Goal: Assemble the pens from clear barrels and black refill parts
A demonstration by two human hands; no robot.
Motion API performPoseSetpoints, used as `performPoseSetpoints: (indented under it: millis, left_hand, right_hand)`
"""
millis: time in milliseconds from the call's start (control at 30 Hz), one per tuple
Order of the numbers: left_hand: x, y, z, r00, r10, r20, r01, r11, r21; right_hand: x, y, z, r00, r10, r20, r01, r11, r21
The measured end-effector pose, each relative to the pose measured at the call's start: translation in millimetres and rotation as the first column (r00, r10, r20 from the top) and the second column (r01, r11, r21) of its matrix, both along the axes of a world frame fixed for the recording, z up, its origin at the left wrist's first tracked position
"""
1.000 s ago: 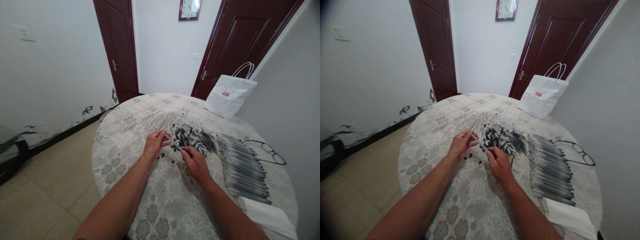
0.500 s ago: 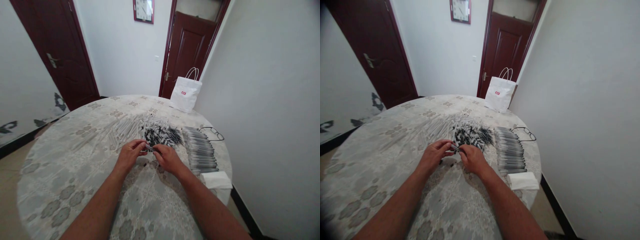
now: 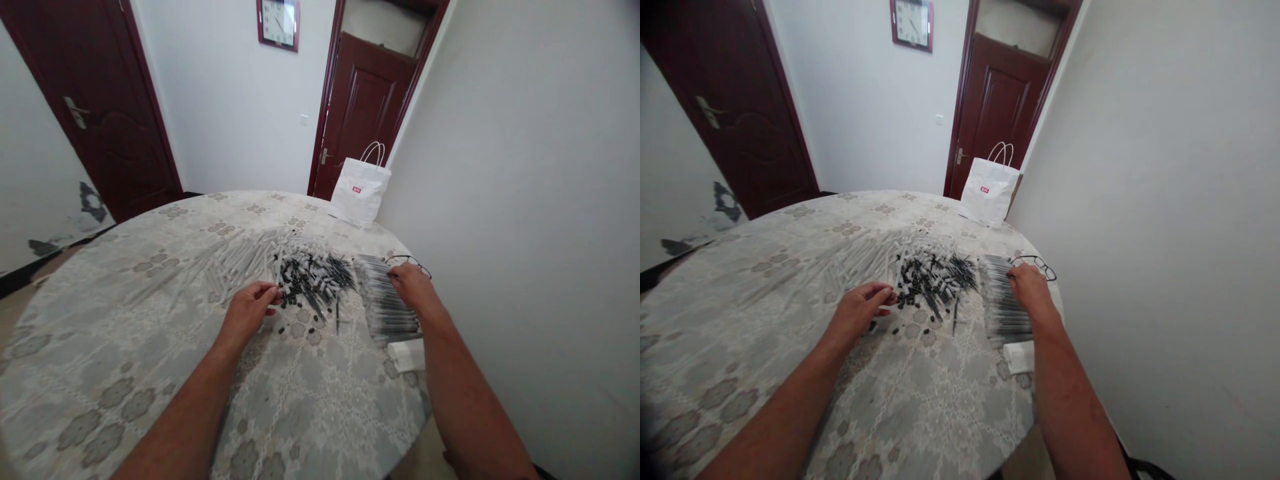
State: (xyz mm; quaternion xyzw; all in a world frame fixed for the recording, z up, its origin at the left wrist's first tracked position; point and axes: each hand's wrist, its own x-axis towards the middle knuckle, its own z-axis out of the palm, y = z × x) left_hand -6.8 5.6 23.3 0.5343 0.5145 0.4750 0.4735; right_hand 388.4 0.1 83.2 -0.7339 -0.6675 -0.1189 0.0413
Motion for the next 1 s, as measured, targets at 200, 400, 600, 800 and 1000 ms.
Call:
performPoseSetpoints:
  millis: [200, 400, 600, 800, 1000]
  left_hand:
    - [-0.5, 0.0, 0.2, 0.997, 0.015, -0.076, -0.014, 1.0, 0.014]
    - [-1.2, -0.3, -0.5, 0.994, 0.019, -0.108, -0.016, 1.0, 0.027]
    - [-5.1, 4.0, -7.2, 0.99, 0.088, -0.114, -0.086, 0.996, 0.025]
    - [-7.2, 5.7, -11.7, 0.984, 0.136, -0.112, -0.133, 0.991, 0.032]
    - [-13.6, 7.4, -11.8, 0.972, 0.227, -0.065, -0.224, 0.973, 0.051]
  right_hand:
    - [18.3, 2.4, -21.7, 0.998, 0.007, 0.068, -0.004, 0.999, -0.033]
    - [14.3, 2.7, -27.1, 0.996, -0.006, 0.084, 0.002, 0.999, 0.045]
    - [-7.2, -4.8, -30.1, 0.999, 0.024, 0.045, -0.029, 0.992, 0.119]
    - [-78.4, -11.8, -18.4, 0.972, 0.221, -0.082, -0.217, 0.975, 0.045]
    - [-155.9, -1.4, -10.8, 0.932, 0.329, -0.154, -0.358, 0.904, -0.234]
